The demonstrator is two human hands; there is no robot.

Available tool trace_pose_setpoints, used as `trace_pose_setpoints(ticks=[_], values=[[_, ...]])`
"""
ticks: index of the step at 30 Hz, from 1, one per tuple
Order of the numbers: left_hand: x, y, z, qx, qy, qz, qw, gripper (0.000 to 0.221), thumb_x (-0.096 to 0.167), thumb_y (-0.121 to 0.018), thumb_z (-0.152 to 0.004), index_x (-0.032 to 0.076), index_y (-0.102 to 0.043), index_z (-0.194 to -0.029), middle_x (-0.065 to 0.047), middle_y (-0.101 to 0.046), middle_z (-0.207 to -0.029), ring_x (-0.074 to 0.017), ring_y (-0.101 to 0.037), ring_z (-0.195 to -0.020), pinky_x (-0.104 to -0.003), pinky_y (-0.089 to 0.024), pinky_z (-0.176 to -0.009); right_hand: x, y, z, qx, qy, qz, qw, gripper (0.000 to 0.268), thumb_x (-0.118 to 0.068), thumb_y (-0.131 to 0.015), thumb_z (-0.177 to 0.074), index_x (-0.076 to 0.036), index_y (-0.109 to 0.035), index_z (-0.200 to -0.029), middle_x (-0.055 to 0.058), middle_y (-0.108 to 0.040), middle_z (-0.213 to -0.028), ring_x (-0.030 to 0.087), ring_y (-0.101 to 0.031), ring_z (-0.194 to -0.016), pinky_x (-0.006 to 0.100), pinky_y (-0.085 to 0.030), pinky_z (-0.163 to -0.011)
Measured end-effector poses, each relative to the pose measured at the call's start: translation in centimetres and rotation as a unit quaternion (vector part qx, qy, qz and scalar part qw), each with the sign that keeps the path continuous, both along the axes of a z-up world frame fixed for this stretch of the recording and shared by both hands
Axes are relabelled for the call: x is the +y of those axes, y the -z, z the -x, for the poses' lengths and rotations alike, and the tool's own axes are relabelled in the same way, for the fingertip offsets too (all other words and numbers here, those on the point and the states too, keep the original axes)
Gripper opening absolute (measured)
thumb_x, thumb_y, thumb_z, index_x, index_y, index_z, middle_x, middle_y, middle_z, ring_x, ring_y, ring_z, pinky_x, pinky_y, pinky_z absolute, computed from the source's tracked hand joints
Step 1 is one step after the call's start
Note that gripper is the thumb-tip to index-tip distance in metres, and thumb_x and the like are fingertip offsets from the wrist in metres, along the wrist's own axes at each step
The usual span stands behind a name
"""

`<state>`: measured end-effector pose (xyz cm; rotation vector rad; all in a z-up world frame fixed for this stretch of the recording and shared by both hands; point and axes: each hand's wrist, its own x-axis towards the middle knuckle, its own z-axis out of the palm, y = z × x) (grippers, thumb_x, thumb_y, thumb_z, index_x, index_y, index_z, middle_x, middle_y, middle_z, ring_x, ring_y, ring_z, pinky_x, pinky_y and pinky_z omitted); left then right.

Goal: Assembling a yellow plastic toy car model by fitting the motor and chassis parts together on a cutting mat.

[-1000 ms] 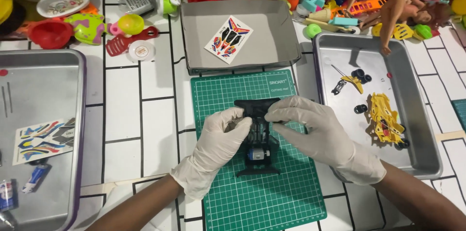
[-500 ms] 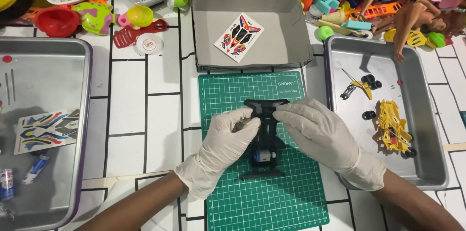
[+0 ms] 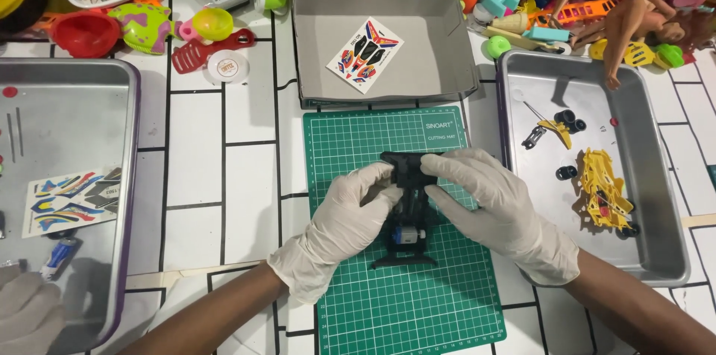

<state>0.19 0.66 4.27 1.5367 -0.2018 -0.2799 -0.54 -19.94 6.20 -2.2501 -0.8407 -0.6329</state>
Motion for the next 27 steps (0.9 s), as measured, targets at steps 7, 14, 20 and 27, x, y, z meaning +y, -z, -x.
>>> trace_pose_setpoints(ticks=[7,14,20,27], values=[[-0.3,1.0,0.2,-0.021,-0.015,0.019,0.999,0.009,0.007,-0.074,-0.088,0.003,-0.075,-0.096,-0.010,-0.076,-0.078,-0.0108,-0.069,-0.075,-0.029,-0.058,-0.063,0.1,1.2,-0.3,-0.048,-0.029,-0.005,0.998,0.037,0.004,-0.084,-0.077,-0.003,-0.074,-0.112,0.011,-0.080,-0.096,0.034,-0.078,-0.088,0.047,-0.063,-0.082],[-0.4,2.1,0.0,0.011,0.033,0.087,0.996,0.019,0.002,-0.067,-0.092,0.000,-0.072,-0.110,-0.013,-0.076,-0.093,-0.0117,-0.068,-0.085,-0.029,-0.060,-0.071,-0.2,2.3,0.2,-0.038,-0.035,-0.027,0.998,0.024,0.000,-0.078,-0.084,-0.002,-0.074,-0.107,0.013,-0.077,-0.100,0.036,-0.074,-0.093,0.041,-0.062,-0.083],[0.2,5.2,0.2,0.062,0.068,0.108,0.990,0.028,0.002,-0.070,-0.085,0.003,-0.073,-0.113,-0.010,-0.077,-0.093,-0.0126,-0.071,-0.082,-0.028,-0.062,-0.070,-0.4,2.5,0.1,-0.030,-0.042,-0.028,0.998,0.012,0.000,-0.080,-0.081,-0.004,-0.077,-0.091,0.014,-0.077,-0.094,0.035,-0.077,-0.087,0.044,-0.064,-0.077],[0.1,5.0,0.1,0.099,-0.004,0.097,0.990,0.013,0.007,-0.074,-0.090,0.003,-0.080,-0.101,-0.009,-0.080,-0.080,-0.0059,-0.069,-0.071,-0.022,-0.060,-0.063,0.0,2.8,-0.1,-0.028,-0.059,-0.055,0.996,0.010,0.002,-0.083,-0.079,-0.002,-0.077,-0.086,0.015,-0.077,-0.093,0.034,-0.077,-0.083,0.044,-0.065,-0.077]])
